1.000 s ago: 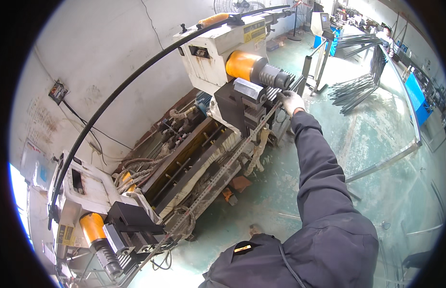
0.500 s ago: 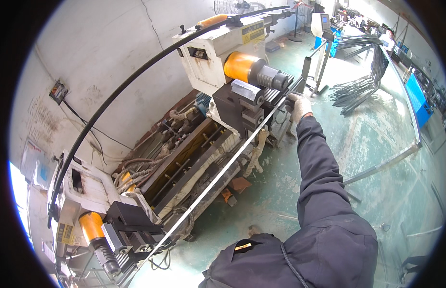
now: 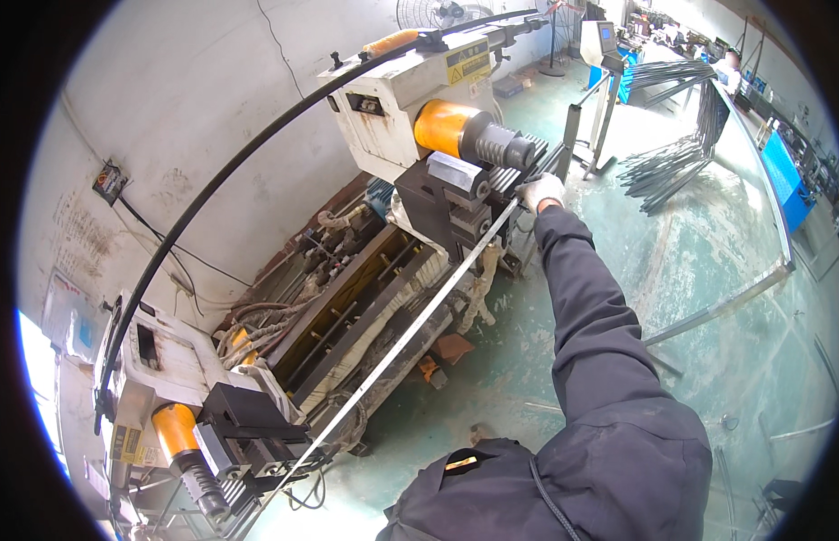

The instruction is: The person operates a metal bending machine in a workshop. They feed metal rods into the machine, adjust the machine's settings, and bend the rods into a curved shape. The person also uses a tape measure to measure the rods and a green tool to assist in the bending process.

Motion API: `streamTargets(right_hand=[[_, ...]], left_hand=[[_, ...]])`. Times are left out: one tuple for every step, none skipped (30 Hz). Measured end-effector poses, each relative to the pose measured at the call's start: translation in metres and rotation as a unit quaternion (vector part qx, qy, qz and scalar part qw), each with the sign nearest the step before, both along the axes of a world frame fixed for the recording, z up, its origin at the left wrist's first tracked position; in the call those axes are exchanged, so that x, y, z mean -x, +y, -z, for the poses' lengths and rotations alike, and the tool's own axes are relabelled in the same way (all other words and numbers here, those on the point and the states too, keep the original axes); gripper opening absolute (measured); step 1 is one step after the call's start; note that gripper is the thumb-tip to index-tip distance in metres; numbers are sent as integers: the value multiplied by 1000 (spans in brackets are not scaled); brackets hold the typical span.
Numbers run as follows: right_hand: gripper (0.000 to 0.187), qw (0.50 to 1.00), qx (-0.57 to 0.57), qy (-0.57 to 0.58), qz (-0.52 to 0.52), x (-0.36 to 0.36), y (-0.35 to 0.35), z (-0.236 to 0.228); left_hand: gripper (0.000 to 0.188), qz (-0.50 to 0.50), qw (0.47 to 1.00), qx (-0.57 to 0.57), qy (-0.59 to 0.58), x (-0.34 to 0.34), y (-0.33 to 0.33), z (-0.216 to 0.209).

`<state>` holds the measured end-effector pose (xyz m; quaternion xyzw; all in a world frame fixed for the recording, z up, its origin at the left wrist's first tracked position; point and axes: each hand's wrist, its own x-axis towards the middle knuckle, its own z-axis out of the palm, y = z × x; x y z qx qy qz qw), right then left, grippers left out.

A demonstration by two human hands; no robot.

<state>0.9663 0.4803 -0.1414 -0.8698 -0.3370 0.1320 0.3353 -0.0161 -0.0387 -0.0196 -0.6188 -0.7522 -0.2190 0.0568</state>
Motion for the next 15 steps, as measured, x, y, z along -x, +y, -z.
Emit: streamTargets(right_hand=[[43,998,35,-40,-34,-3,4,-1],[42,998,37,-33,-44,-5,5,-1],[41,997,32,-29,-58,-7,6,1],[40,997,29,-24,-60,-8,5,4],[38,999,4,-8,-37,-8,3,8],[38,998,-41,48,-24,-8,1,13],[38,991,-87,100,-4,-7,-1,17],[39,980,-119,161,24,-6,-4,21],[40,977,-141,157,28,-5,-4,24],[40,979,-140,145,22,-4,-5,26],[41,981,-133,138,17,-3,-5,27],[42,982,-132,134,13,-3,-6,27],[41,985,-122,122,18,-3,-6,25],[40,986,-119,120,11,-3,-6,24],[40,986,-120,119,7,-4,-7,21]], left_hand=[[12,-20,999,6,-32,2,-1,6],[13,-135,991,-15,5,5,0,15],[14,-249,967,-35,42,6,2,28],[15,-359,929,-54,79,10,1,35],[15,-255,965,-53,-22,16,-3,35],[16,-146,980,-53,-122,22,-7,32],[17,-35,973,-51,-220,26,-11,28],[16,-37,987,-21,-153,27,-14,24],[16,-39,996,10,-84,27,-17,19],[16,-41,998,41,-14,24,-17,13],[16,-56,997,50,-20,20,-17,8],[15,-72,995,58,-26,15,-15,4],[15,-87,993,66,-32,9,-13,1],[14,-70,995,63,-28,5,-10,-2],[14,-53,997,59,-23,1,-9,-5]])
